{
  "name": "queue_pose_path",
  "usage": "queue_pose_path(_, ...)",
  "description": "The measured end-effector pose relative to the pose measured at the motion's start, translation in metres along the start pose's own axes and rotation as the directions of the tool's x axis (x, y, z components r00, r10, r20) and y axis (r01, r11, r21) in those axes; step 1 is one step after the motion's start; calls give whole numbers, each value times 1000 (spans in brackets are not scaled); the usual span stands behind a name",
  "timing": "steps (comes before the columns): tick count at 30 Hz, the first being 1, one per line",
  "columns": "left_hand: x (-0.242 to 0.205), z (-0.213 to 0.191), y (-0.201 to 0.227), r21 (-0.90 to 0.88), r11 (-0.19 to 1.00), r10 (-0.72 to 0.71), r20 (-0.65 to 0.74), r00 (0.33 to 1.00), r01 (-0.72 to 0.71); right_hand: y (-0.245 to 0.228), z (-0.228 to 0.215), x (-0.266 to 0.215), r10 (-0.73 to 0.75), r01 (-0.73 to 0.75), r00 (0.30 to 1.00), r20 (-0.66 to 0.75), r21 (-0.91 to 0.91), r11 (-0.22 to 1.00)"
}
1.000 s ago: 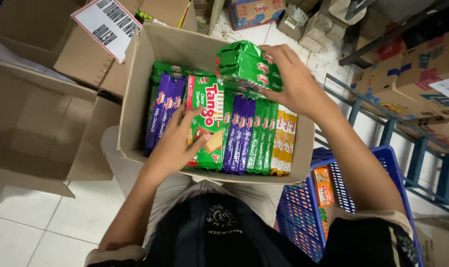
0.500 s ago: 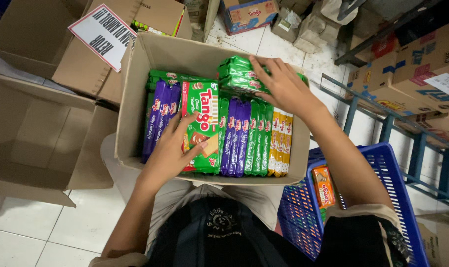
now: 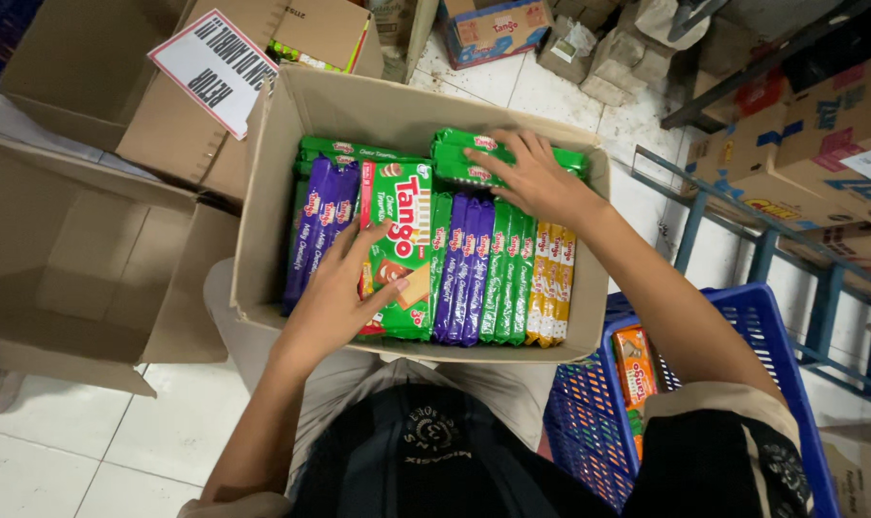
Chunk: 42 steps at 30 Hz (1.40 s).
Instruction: The person sits on the floor and transfers packs of Tango biscuits from a cardboard box into a blue plastic basket. They handle green, purple, and orange packs, arranging them in the basket and occasionally adjusting the remaining packs in the box.
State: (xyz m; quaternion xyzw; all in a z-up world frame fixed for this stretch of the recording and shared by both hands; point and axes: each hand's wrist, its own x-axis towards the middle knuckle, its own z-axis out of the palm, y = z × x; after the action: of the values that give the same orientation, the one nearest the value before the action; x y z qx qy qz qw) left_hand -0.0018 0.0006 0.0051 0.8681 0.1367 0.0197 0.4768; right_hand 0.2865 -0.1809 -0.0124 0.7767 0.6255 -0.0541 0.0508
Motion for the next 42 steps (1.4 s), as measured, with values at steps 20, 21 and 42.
queue_pose_path(20,1,1,0,0,1000,11,-10,1000,-11,8,38,-1,102,-100,995,14,-79,992)
queue_pose_path(21,1,0,1,-2,1000,12,-12,1000,-12,11,39,0,100,-99,995,14,-82,992)
queue_pose_path(42,6,-17,21,-108,993,-51,48,998,56,-2,14,-26,85,-184,954,286,338,923)
